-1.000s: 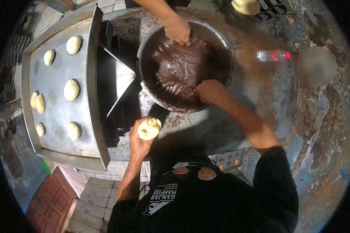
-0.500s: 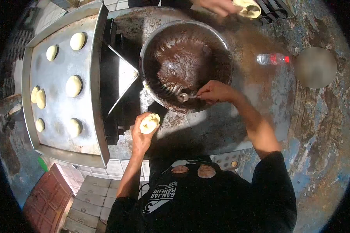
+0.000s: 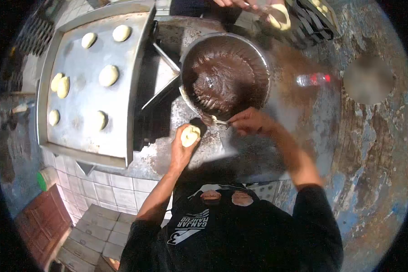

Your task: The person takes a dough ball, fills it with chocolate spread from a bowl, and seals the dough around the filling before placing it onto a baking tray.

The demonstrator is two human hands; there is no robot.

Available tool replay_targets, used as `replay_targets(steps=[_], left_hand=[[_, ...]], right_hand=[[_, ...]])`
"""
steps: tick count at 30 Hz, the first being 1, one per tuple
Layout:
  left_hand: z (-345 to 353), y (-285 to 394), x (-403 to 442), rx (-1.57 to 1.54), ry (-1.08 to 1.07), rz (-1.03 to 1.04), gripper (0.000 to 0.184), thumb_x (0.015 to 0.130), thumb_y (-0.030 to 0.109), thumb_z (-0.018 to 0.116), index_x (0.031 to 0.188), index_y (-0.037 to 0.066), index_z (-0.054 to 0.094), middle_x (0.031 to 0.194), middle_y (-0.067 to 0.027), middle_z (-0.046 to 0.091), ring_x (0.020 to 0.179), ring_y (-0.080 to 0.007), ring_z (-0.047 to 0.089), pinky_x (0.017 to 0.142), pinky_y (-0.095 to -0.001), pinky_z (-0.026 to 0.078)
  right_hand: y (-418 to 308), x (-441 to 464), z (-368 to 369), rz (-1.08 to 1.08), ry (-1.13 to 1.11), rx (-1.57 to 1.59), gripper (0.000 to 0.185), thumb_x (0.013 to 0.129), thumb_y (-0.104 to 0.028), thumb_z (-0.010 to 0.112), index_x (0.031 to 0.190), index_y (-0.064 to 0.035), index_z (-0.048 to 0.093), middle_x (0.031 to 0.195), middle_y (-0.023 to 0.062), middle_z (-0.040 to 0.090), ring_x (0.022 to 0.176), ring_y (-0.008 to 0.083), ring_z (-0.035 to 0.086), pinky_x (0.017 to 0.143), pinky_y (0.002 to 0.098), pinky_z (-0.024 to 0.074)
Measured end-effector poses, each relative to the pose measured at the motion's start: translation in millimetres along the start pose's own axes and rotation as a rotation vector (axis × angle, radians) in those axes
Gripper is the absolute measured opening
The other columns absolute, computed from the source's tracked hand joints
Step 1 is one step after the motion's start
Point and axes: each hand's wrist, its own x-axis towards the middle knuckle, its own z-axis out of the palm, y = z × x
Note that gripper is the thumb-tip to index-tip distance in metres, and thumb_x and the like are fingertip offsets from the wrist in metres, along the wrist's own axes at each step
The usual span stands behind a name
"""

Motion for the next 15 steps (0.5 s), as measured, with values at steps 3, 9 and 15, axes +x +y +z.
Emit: replay_targets(steps=[3,9,15], left_hand=[[28.8,-5.4,1.4,-0.008,0.071,-0.055,0.059,0.088,0.009,0.078,0.136,0.006,0.044,0.115,-0.0144,0.068,0.107,-0.0222,0.066,0.094,-0.0366,0.052],[37.8,-14.6,-10.1,0.578,-0.013,0.179,0.041,0.089,0.010,0.067,0.125,0.009,0.047,0.107,-0.0255,0.066,0.095,-0.0489,0.065,0.078,-0.0527,0.052],[28.5,-71.4,-34.2,0.185,0.064,0.013,0.050,0.085,-0.004,0.066,0.130,0.010,0.051,0.110,-0.0167,0.069,0.103,-0.0323,0.069,0.088,-0.0387,0.053]], right_hand=[[44.1,10.2,72.9,-0.382,0.373,-0.476,0.033,0.094,-0.017,0.065,0.123,-0.0007,0.067,0.081,0.0106,0.067,0.064,0.0228,0.064,0.060,0.0361,0.0538],[110.8,-25.1,169.0,-0.428,0.647,-1.075,0.043,0.092,-0.011,0.060,0.135,-0.0039,0.056,0.099,0.0199,0.065,0.081,0.0397,0.069,0.067,0.0487,0.0573],[168.9,-27.3,150.2,-0.584,0.750,-0.977,0.046,0.091,-0.013,0.068,0.134,-0.0032,0.057,0.097,0.0164,0.065,0.081,0.0348,0.069,0.066,0.0429,0.0564]])
